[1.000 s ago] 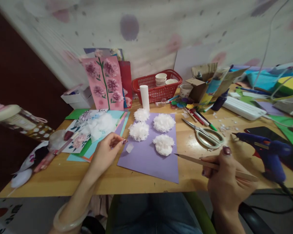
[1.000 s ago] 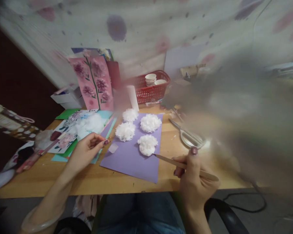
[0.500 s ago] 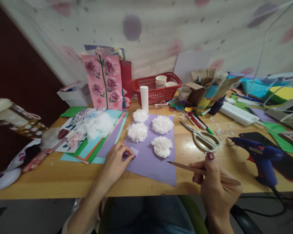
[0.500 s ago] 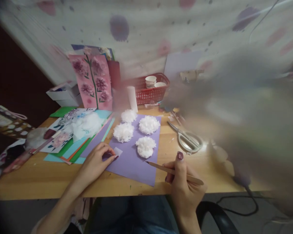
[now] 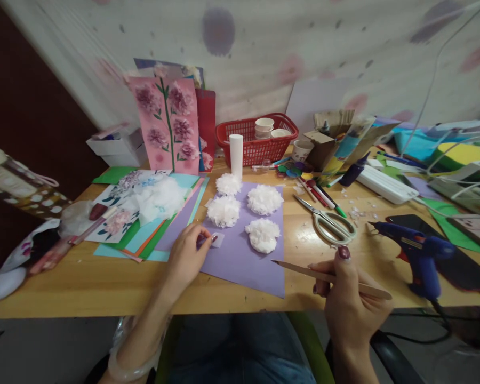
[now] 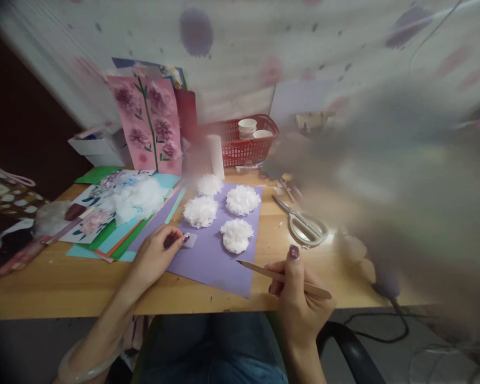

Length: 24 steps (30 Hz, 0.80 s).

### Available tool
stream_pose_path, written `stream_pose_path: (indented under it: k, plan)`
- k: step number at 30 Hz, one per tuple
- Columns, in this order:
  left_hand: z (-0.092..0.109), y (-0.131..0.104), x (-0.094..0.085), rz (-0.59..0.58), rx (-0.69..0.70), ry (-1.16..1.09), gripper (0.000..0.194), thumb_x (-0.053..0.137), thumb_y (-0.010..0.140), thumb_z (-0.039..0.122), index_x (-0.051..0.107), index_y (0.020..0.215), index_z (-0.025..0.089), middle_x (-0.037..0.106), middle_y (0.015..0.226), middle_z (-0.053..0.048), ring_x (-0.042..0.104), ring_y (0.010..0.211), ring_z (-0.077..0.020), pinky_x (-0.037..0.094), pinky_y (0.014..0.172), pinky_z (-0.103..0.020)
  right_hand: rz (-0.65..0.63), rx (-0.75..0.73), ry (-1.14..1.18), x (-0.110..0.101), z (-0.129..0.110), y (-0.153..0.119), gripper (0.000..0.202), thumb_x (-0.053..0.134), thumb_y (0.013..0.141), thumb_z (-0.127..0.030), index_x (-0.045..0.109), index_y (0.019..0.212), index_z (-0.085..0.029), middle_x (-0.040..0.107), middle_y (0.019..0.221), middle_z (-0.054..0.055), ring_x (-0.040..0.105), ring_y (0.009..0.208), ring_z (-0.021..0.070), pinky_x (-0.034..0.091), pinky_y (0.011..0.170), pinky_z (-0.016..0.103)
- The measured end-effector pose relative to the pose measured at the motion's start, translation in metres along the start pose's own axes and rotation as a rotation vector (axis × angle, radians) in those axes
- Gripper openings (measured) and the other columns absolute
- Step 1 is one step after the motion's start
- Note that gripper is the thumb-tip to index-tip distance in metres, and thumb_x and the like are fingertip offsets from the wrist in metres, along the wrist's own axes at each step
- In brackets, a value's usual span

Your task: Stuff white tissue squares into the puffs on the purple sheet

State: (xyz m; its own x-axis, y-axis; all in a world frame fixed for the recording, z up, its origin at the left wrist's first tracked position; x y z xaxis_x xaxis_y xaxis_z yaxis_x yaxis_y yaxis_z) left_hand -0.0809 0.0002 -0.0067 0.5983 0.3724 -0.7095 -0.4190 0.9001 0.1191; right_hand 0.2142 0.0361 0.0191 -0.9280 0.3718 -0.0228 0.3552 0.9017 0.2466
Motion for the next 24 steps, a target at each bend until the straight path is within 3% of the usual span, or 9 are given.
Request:
stream_pose_path:
  k: [4, 9, 16, 24]
  plan:
    - [0.011, -0.011, 0.004, -0.071, -0.087, -0.5, 0.017, 0.067, 0.081, 0.034, 0.056, 0.08, 0.02, 0.067, 0.078, -0.001, 0.067, 0.077, -0.0188, 0.054, 0.074, -0.033, -0.017, 0.023, 0.027, 0.003, 0.003, 0.0, 0.055, 0.067, 0.083, -0.061, 0.068, 0.052, -0.014, 0.048, 0.036, -0.001, 0.044, 0.032, 0.0083, 0.032, 0.036, 0.021]
    - [0.042, -0.031, 0.029, -0.321, -0.152, -0.917, 0.033, 0.081, 0.069, 0.025, 0.059, 0.094, 0.019, 0.067, 0.08, 0.001, 0.066, 0.073, -0.0134, 0.056, 0.068, -0.025, -0.104, 0.089, 0.097, 0.015, 0.01, -0.002, 0.053, 0.067, 0.084, -0.058, 0.067, 0.053, -0.015, 0.047, 0.035, -0.002, 0.044, 0.032, 0.0085, 0.032, 0.036, 0.021]
    - [0.05, -0.036, 0.053, -0.445, -0.16, -0.904, 0.045, 0.08, 0.068, 0.021, 0.058, 0.107, 0.018, 0.065, 0.078, 0.001, 0.064, 0.073, -0.013, 0.054, 0.072, -0.026, -0.195, 0.22, 0.209, 0.018, 0.025, -0.002, 0.054, 0.066, 0.084, -0.057, 0.065, 0.05, -0.015, 0.041, 0.032, -0.003, 0.039, 0.029, 0.008, 0.029, 0.034, 0.021]
    - [0.057, -0.038, 0.059, -0.488, -0.102, -0.771, 0.042, 0.071, 0.08, 0.028, 0.056, 0.117, 0.019, 0.076, 0.087, -0.004, 0.073, 0.085, -0.0196, 0.056, 0.084, -0.035, -0.205, 0.264, 0.255, 0.019, 0.028, 0.0, 0.052, 0.068, 0.082, -0.054, 0.063, 0.047, -0.016, 0.039, 0.029, -0.003, 0.035, 0.027, 0.007, 0.026, 0.034, 0.022]
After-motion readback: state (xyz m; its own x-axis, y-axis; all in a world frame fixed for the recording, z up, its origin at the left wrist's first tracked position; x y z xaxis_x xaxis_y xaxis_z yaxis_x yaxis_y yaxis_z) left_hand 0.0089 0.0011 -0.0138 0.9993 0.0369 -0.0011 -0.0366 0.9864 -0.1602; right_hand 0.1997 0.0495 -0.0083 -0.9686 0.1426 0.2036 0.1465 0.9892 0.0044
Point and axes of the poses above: each hand's wrist, its own y-axis towards the middle knuckle, its own x-axis out of the palm, z = x × y, the point moved 7 cm from there along y, towards the middle knuckle
